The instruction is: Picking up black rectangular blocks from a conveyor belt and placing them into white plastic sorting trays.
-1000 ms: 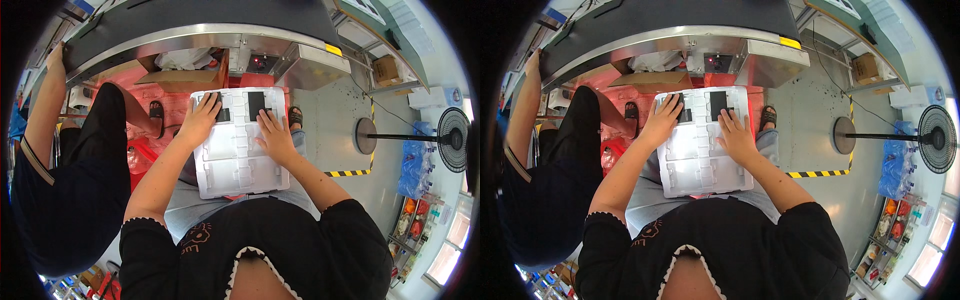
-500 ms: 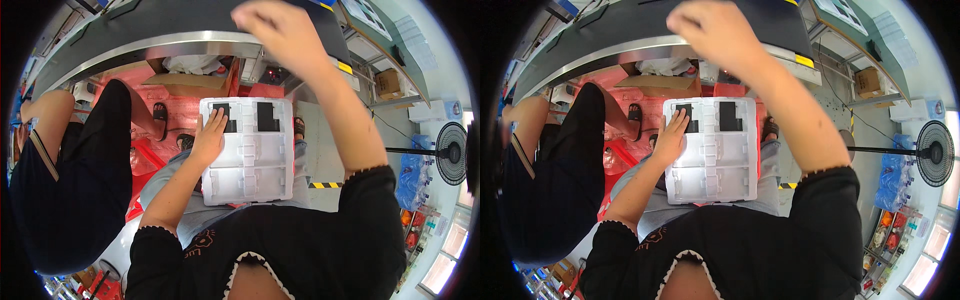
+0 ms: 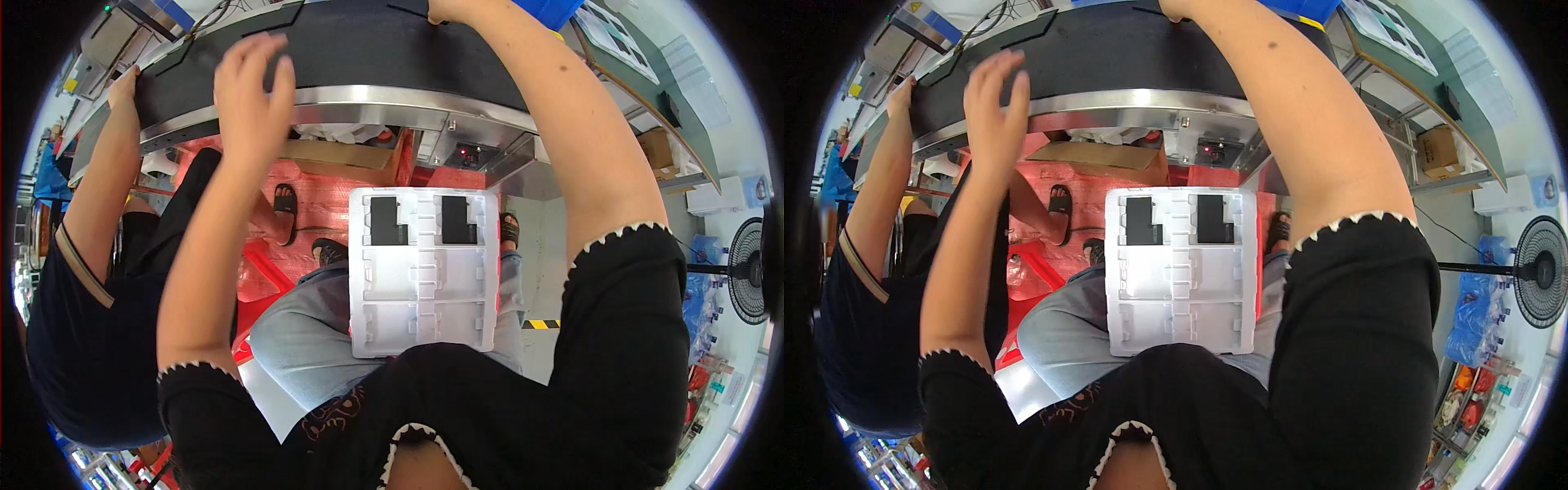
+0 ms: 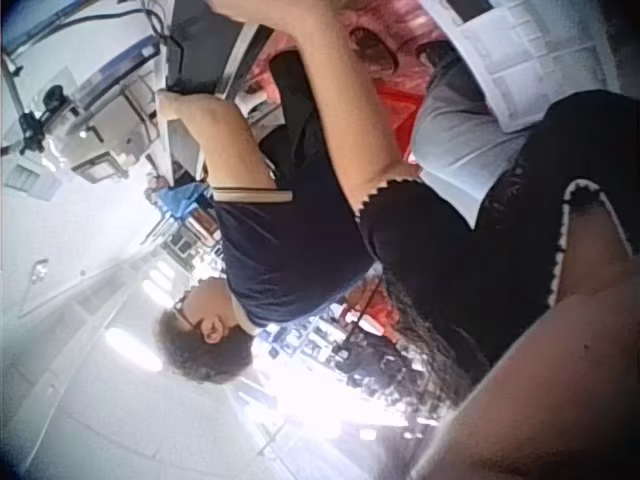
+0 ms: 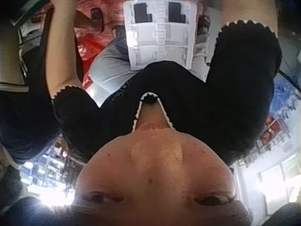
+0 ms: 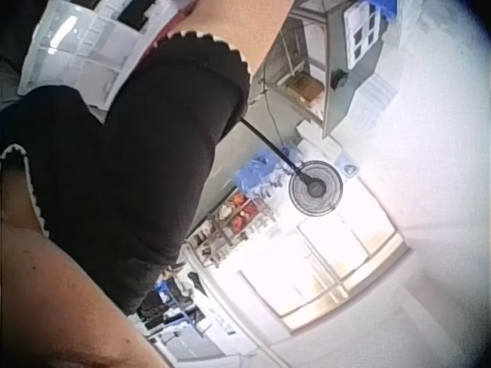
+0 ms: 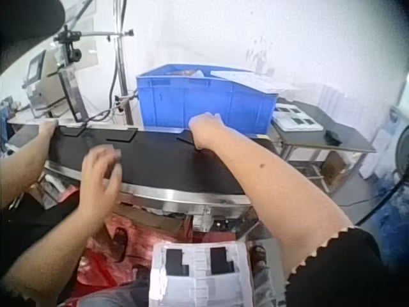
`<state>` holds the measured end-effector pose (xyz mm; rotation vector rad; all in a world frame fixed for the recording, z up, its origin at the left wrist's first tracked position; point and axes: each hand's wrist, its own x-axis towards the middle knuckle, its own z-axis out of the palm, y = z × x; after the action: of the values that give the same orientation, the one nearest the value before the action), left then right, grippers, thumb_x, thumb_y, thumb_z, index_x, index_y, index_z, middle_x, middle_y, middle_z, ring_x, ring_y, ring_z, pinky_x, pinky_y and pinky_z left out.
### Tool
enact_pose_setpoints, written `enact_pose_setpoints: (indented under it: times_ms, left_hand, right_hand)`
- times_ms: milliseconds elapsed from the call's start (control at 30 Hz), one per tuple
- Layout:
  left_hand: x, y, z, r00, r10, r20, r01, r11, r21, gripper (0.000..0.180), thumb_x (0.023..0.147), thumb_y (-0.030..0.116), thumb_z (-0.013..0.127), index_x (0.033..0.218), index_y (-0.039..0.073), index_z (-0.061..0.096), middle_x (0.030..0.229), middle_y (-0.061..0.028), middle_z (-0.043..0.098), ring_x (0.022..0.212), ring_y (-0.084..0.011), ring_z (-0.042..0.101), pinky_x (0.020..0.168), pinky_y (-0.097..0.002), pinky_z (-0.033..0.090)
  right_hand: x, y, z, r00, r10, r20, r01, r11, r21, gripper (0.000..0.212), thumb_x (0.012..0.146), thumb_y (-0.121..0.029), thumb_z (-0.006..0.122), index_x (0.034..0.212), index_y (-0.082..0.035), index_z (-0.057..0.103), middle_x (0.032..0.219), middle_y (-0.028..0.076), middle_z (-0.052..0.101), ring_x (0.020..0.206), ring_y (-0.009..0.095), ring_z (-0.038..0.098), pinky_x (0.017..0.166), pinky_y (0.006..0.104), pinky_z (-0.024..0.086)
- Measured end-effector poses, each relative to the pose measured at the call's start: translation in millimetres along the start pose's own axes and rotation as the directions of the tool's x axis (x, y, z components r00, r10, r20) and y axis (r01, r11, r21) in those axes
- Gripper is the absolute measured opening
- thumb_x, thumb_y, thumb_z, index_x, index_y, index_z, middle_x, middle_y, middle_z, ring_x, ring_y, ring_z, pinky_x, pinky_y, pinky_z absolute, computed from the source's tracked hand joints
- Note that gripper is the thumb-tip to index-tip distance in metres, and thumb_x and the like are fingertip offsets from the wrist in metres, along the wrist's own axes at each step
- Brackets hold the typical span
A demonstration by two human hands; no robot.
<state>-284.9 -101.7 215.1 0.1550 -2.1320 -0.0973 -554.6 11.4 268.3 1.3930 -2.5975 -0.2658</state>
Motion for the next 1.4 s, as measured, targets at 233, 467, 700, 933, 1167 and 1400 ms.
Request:
enact_pose_setpoints:
  times_ms: [233,467,700,933,1167,1400]
  left_hand:
    - [77,-43,94,0.828,-0.544,0.133,0.432,0.771,0.468,0.065,0.078,0.06,0.054,0.119,0.01,0.056,0.124,-0.0173,0.051,0.116,-0.0331,0.047,0.094,-0.0498,0.036]
    - [107,-42,114,0.563,-0.684,0.465,0.382,0.714,0.587,0.071,0.07,0.062,0.063,0.117,0.009,0.06,0.119,-0.0155,0.058,0.112,-0.0299,0.054,0.092,-0.0489,0.038]
    - [38,16,51,0.949,-0.158,0.272,0.122,0.982,0.147,0.078,0.069,0.057,0.069,0.118,-0.002,0.056,0.113,-0.0206,0.059,0.106,-0.0321,0.057,0.091,-0.0354,0.042]
    - [-129,121,-31,0.826,0.147,0.544,-0.009,0.968,-0.249,0.081,0.063,0.034,0.078,0.129,0.002,0.044,0.132,-0.0166,0.045,0.116,-0.0329,0.045,0.096,-0.0444,0.033]
    - [-242,139,-34,0.566,0.087,0.819,0.142,0.969,-0.201,0.075,0.073,0.035,0.07,0.133,0.003,0.038,0.142,-0.0131,0.033,0.129,-0.0308,0.033,0.103,-0.0517,0.025]
    - [-262,155,-46,0.432,0.048,0.901,-0.023,0.999,-0.042,0.053,0.087,0.02,0.05,0.135,0.003,0.037,0.147,-0.0107,0.025,0.137,-0.0272,0.021,0.108,-0.0573,0.014]
  right_hand:
    - [-16,65,1,0.954,0.074,0.292,-0.131,0.975,0.182,0.059,0.058,-0.031,0.081,0.103,0.005,0.064,0.109,0.022,0.062,0.099,0.033,0.06,0.085,0.0393,0.048]
    - [-53,67,-23,0.991,0.133,0.01,-0.133,0.989,0.069,0.038,0.058,-0.023,0.079,0.087,0.0,0.068,0.092,0.019,0.066,0.087,0.033,0.064,0.076,0.0395,0.052]
    - [-202,20,-12,0.847,0.009,-0.531,0.194,0.926,0.325,0.022,0.078,-0.023,0.064,0.08,-0.002,0.065,0.074,0.014,0.06,0.068,0.028,0.056,0.064,0.037,0.044]
    - [-377,-56,85,0.947,0.226,0.229,-0.306,0.418,0.855,0.039,0.086,-0.029,0.059,0.063,0.001,0.048,0.062,0.016,0.046,0.059,0.031,0.047,0.056,0.0403,0.038]
    - [-414,-118,169,0.941,0.179,0.288,-0.316,0.771,0.552,0.038,0.086,-0.029,0.059,0.063,0.0,0.051,0.064,0.016,0.055,0.061,0.033,0.055,0.059,0.0439,0.043]
    - [-421,-126,152,0.994,-0.033,0.105,-0.022,0.872,0.489,0.042,0.083,-0.039,0.056,0.102,-0.002,0.059,0.109,0.015,0.057,0.104,0.03,0.053,0.086,0.043,0.042]
